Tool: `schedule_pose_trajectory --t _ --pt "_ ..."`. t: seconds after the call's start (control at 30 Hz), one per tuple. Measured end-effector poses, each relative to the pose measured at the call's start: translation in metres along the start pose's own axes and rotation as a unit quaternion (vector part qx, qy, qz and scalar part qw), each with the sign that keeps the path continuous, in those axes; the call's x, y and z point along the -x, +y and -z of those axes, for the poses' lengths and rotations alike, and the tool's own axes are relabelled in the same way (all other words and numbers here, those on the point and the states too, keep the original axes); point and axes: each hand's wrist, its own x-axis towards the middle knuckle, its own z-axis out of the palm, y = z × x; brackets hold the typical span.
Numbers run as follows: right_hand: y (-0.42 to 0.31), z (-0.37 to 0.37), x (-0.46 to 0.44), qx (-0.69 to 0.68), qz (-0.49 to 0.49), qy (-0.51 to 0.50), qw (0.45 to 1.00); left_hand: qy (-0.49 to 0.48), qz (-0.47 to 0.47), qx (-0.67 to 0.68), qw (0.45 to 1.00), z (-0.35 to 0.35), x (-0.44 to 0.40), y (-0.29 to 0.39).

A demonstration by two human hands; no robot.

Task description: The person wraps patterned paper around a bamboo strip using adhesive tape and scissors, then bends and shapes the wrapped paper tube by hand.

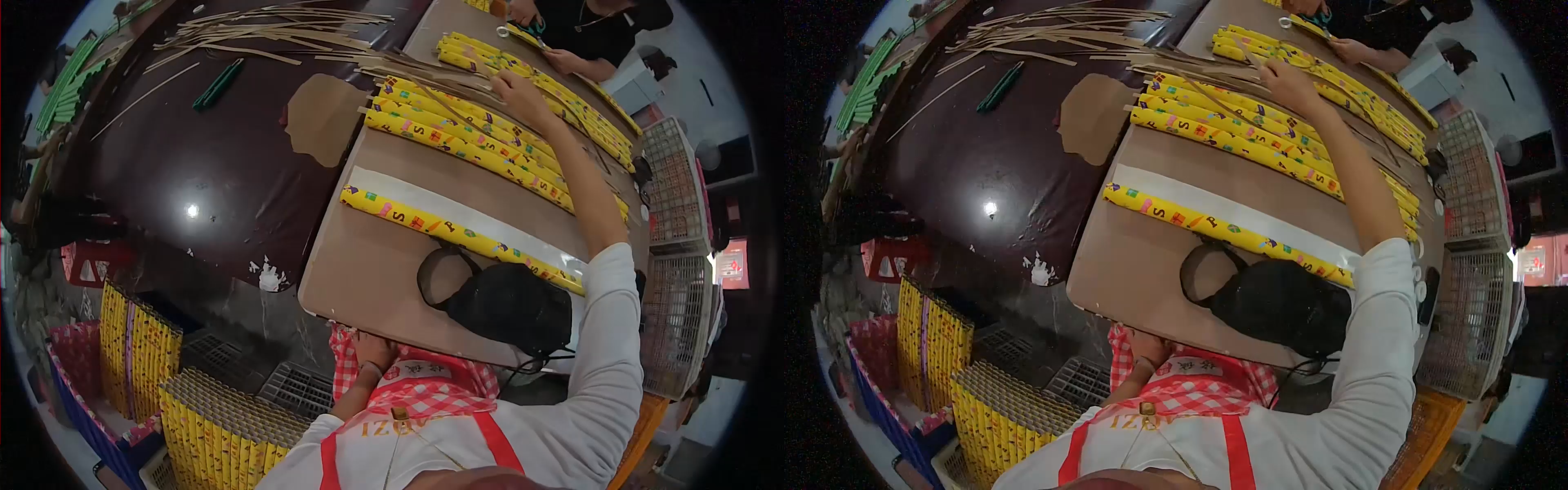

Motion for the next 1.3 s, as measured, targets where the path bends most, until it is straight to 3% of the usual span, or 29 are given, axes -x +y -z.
schedule_pose_trajectory --t 0.03,0.1,0.17,0.23,0.3,0.37,0.43,0.47,0.53,0.57,0.63,0.73,0.8,0.83,0.87,0.9,0.93,0.97,1.0,1.03,1.07,1.1,1.17,1.2,1.23,1.3 --pt "-0.001 0.013 0.016 -0.056 0.026 0.005 0.998 -0.003 0.013 0.006 1.000 0.003 0.002 0.002" --pt "0.004 0.041 0.048 -0.002 -0.002 -0.034 0.999 0.064 0.002 0.033 0.997 -0.005 0.004 0.000" --pt "0.018 0.053 0.073 0.060 0.024 0.076 0.995 0.119 -0.016 0.046 0.992 -0.006 0.005 0.001" --pt "0.011 0.064 0.087 0.072 0.036 0.097 0.992 0.089 -0.024 0.055 0.994 -0.006 0.007 -0.002" --pt "0.009 0.064 0.076 0.031 0.079 0.200 0.976 0.110 -0.014 0.082 0.990 -0.008 0.005 0.002" --pt "0.011 0.056 0.053 0.036 0.100 0.219 0.970 0.090 0.009 0.071 0.993 -0.012 0.007 0.003" --pt "-0.013 0.052 0.044 0.133 0.110 0.240 0.955 0.119 0.005 0.065 0.991 -0.014 0.010 0.005" --pt "-0.021 0.056 0.043 0.145 0.024 0.199 0.969 0.133 -0.006 0.075 0.988 -0.016 0.012 0.002" --pt "-0.012 0.053 0.026 0.047 0.139 0.372 0.917 0.153 -0.023 0.088 0.984 -0.011 0.014 0.000" --pt "-0.010 0.061 0.032 -0.022 0.185 0.387 0.903 0.161 -0.026 0.090 0.983 -0.008 0.015 0.000" --pt "-0.026 0.090 0.079 0.029 0.189 0.405 0.894 0.151 -0.026 0.084 0.985 -0.006 0.014 0.000" --pt "-0.048 0.139 0.177 0.206 0.203 0.447 0.846 0.203 -0.036 0.107 0.973 -0.016 0.009 -0.005" --pt "-0.089 0.163 0.280 0.371 0.152 0.436 0.805 0.194 -0.070 0.084 0.975 -0.014 0.009 -0.014" --pt "-0.103 0.168 0.326 0.423 0.104 0.419 0.797 0.208 -0.079 0.285 0.932 -0.005 0.010 -0.013" --pt "-0.127 0.168 0.372 0.396 0.054 0.399 0.825 0.208 -0.081 0.475 0.851 0.000 0.011 -0.014" --pt "-0.141 0.166 0.410 0.399 0.032 0.413 0.818 0.195 -0.089 0.473 0.854 0.001 0.009 -0.018" --pt "-0.141 0.165 0.448 0.314 0.001 0.416 0.853 0.244 -0.030 0.543 0.803 -0.001 0.012 -0.027" --pt "-0.139 0.168 0.501 0.160 -0.081 0.331 0.927 0.289 0.034 0.604 0.742 -0.003 0.017 -0.032" --pt "-0.135 0.173 0.544 -0.006 -0.162 0.235 0.958 0.322 0.002 0.501 0.803 0.026 0.028 -0.020" --pt "-0.125 0.175 0.559 -0.106 -0.091 0.127 0.982 0.345 -0.030 0.387 0.855 0.073 0.040 0.001" --pt "-0.117 0.172 0.571 -0.210 -0.020 0.020 0.977 0.341 -0.076 0.407 0.844 0.094 0.043 0.016" --pt "-0.114 0.154 0.579 -0.467 -0.148 -0.038 0.871 0.332 -0.118 0.426 0.834 0.110 0.044 0.030" --pt "-0.105 0.099 0.566 -0.451 -0.237 -0.061 0.858 0.308 -0.202 0.471 0.802 0.146 0.049 0.075" --pt "-0.104 0.073 0.554 -0.441 -0.319 -0.118 0.831 0.240 -0.254 0.464 0.814 0.155 0.047 0.091" --pt "-0.101 0.048 0.546 -0.444 -0.331 -0.136 0.821 0.174 -0.303 0.456 0.818 0.162 0.044 0.104" --pt "-0.079 -0.004 0.545 -0.525 -0.330 -0.125 0.775 -0.068 -0.238 0.574 0.781 0.167 0.044 0.127"
